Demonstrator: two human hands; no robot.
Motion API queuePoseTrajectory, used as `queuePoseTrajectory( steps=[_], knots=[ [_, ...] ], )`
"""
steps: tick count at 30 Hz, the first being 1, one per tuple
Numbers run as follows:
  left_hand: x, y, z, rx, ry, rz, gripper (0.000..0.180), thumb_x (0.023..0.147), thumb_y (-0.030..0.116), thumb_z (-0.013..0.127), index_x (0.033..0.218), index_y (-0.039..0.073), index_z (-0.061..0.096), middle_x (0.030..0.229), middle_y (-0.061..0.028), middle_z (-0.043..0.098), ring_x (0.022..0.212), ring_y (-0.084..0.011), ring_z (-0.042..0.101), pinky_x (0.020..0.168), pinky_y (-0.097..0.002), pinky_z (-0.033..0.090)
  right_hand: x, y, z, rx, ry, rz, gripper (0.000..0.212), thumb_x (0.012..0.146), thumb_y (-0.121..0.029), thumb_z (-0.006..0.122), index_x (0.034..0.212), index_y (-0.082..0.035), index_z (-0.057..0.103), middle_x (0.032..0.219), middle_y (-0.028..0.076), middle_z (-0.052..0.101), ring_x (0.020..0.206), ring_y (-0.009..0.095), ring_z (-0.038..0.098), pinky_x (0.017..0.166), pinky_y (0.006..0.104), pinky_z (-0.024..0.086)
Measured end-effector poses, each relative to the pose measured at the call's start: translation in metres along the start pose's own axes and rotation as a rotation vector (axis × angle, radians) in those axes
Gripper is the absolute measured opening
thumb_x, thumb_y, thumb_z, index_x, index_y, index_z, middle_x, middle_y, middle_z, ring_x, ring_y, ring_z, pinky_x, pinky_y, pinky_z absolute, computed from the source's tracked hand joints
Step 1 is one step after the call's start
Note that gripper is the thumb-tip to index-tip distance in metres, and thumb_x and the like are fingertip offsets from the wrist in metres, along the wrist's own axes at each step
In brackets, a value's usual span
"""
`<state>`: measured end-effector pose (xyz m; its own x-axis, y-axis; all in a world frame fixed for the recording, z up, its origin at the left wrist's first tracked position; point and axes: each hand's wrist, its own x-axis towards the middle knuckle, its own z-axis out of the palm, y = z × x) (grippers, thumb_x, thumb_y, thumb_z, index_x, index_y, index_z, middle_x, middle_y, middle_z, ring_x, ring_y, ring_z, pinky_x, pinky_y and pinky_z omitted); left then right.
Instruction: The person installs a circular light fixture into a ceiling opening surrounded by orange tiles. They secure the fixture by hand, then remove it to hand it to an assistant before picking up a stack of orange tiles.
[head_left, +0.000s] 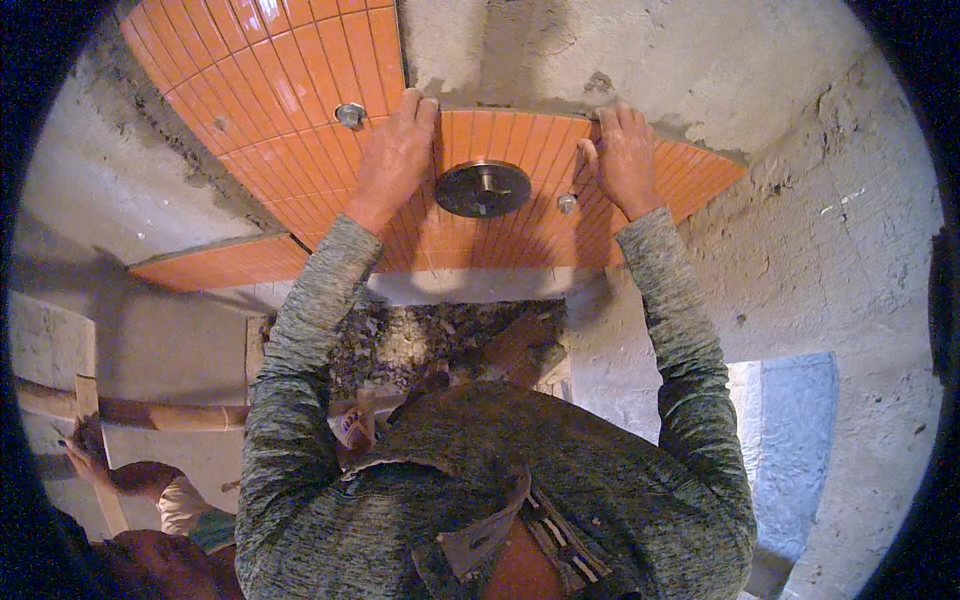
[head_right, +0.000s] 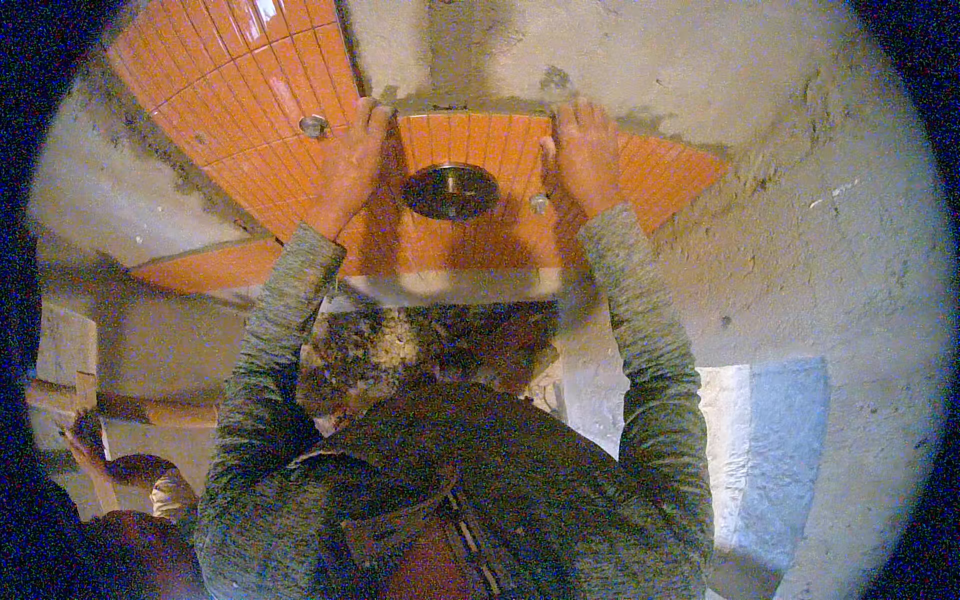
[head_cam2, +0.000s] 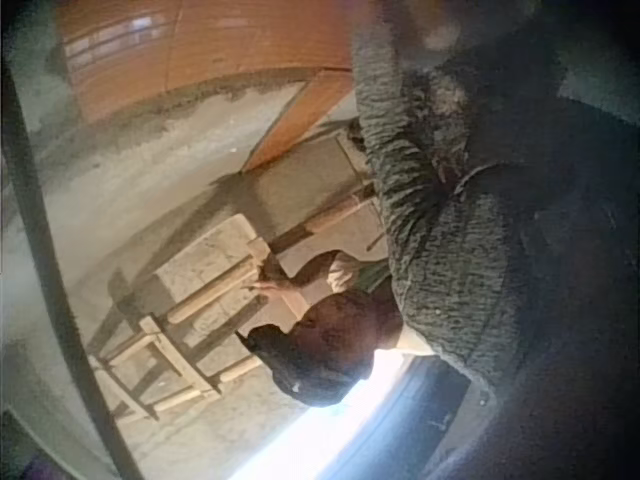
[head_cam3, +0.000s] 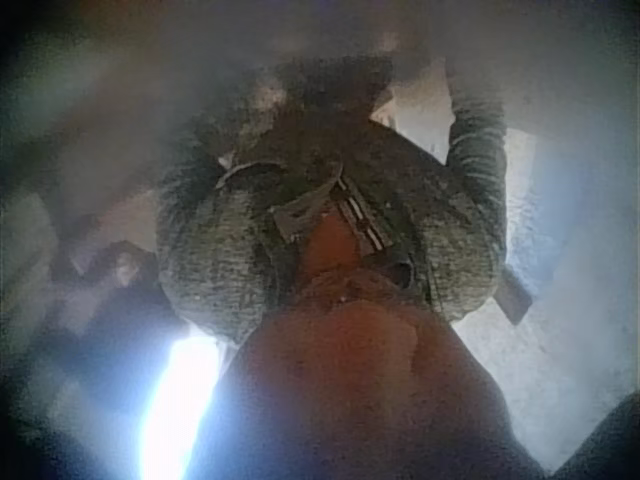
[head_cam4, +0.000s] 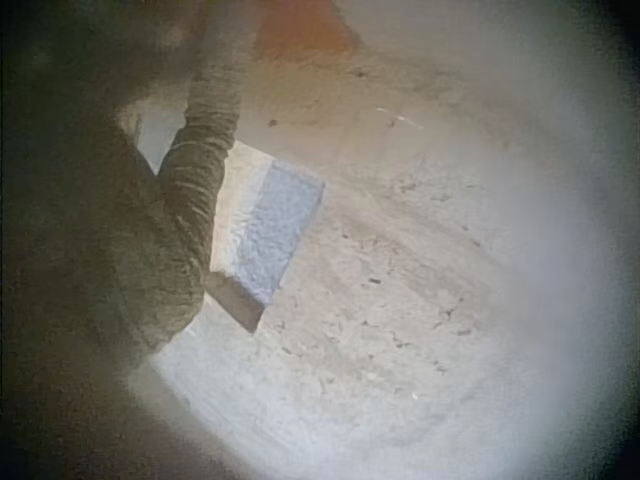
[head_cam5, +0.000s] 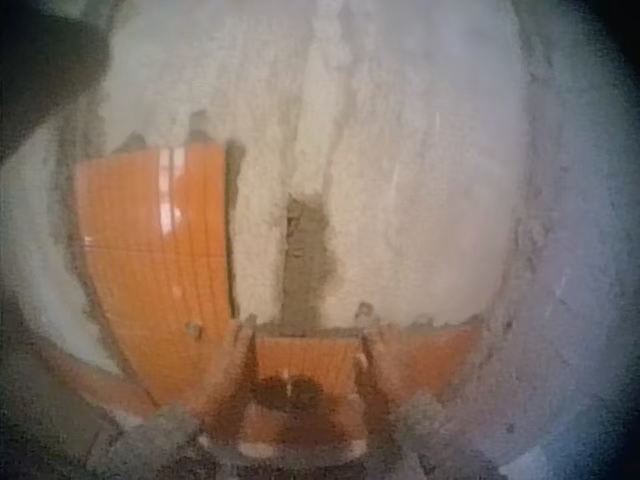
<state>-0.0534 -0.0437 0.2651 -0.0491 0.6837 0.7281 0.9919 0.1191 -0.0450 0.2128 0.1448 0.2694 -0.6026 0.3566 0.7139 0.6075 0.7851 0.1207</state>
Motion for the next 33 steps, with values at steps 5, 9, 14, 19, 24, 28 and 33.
queuePoseTrajectory(
  steps=[5, 9, 14, 19, 24, 28, 33],
  knots=[
    [-0.002, -0.007, 0.003, 0.043, -0.054, 0.016, 0.030, 0.093, 0.006, 0.055, 0.122, 0.001, 0.055, 0.117, -0.0172, 0.057, 0.086, -0.0343, 0.071, 0.067, -0.0462, 0.058, 0.002, 0.000, -0.014, 0.081, -0.027, 0.000, 0.043, 0.080, -0.019, 0.080, 0.116, -0.004, 0.064, 0.109, 0.018, 0.062, 0.107, 0.040, 0.058, 0.092, 0.0494, 0.047],
    [0.002, -0.012, 0.001, 0.053, -0.136, 0.017, 0.032, 0.093, 0.006, 0.055, 0.125, 0.002, 0.054, 0.120, -0.0166, 0.056, 0.086, -0.0344, 0.071, 0.067, -0.0464, 0.059, 0.000, 0.039, -0.019, 0.256, -0.113, -0.040, 0.035, 0.086, -0.017, 0.075, 0.118, -0.005, 0.069, 0.108, 0.019, 0.066, 0.109, 0.041, 0.060, 0.095, 0.0488, 0.048],
    [0.001, -0.019, 0.005, 0.054, -0.107, 0.093, 0.033, 0.093, 0.005, 0.055, 0.126, 0.002, 0.053, 0.121, -0.0181, 0.055, 0.087, -0.0353, 0.072, 0.068, -0.0470, 0.059, 0.011, 0.071, -0.032, 0.123, -0.379, 0.019, 0.026, 0.092, -0.014, 0.067, 0.116, -0.004, 0.071, 0.113, 0.020, 0.068, 0.112, 0.042, 0.061, 0.096, 0.0487, 0.050],
    [0.004, -0.014, -0.011, 0.051, -0.171, 0.087, 0.033, 0.092, 0.003, 0.054, 0.125, -0.001, 0.052, 0.122, -0.0200, 0.055, 0.091, -0.0366, 0.071, 0.071, -0.0475, 0.059, 0.010, 0.070, -0.032, 0.132, -0.326, -0.028, 0.022, 0.094, -0.012, 0.064, 0.113, -0.002, 0.071, 0.111, 0.020, 0.067, 0.108, 0.043, 0.061, 0.094, 0.0501, 0.051],
    [0.004, -0.011, -0.011, 0.002, -0.137, 0.100, 0.033, 0.092, 0.004, 0.054, 0.124, -0.001, 0.052, 0.122, -0.0195, 0.055, 0.093, -0.0368, 0.071, 0.073, -0.0473, 0.059, 0.004, 0.090, -0.009, 0.114, -0.300, -0.020, 0.022, 0.093, -0.009, 0.065, 0.113, -0.003, 0.070, 0.112, 0.021, 0.067, 0.108, 0.044, 0.062, 0.093, 0.0501, 0.051],
    [0.000, -0.018, -0.010, -0.006, -0.109, 0.121, 0.033, 0.093, 0.004, 0.054, 0.125, 0.000, 0.052, 0.123, -0.0182, 0.055, 0.093, -0.0368, 0.070, 0.075, -0.0466, 0.059, 0.004, 0.063, -0.033, 0.232, -0.258, 0.066, 0.025, 0.090, -0.008, 0.068, 0.115, -0.004, 0.070, 0.112, 0.021, 0.067, 0.110, 0.043, 0.062, 0.095, 0.0490, 0.051],
    [0.003, -0.013, -0.011, 0.001, -0.148, 0.084, 0.032, 0.093, 0.005, 0.053, 0.124, 0.000, 0.054, 0.123, -0.0174, 0.056, 0.098, -0.0376, 0.069, 0.077, -0.0466, 0.059, -0.004, 0.075, -0.034, 0.365, -0.194, 0.111, 0.029, 0.090, -0.007, 0.068, 0.119, -0.005, 0.070, 0.116, 0.020, 0.068, 0.113, 0.040, 0.063, 0.098, 0.0458, 0.051]
  ],
)
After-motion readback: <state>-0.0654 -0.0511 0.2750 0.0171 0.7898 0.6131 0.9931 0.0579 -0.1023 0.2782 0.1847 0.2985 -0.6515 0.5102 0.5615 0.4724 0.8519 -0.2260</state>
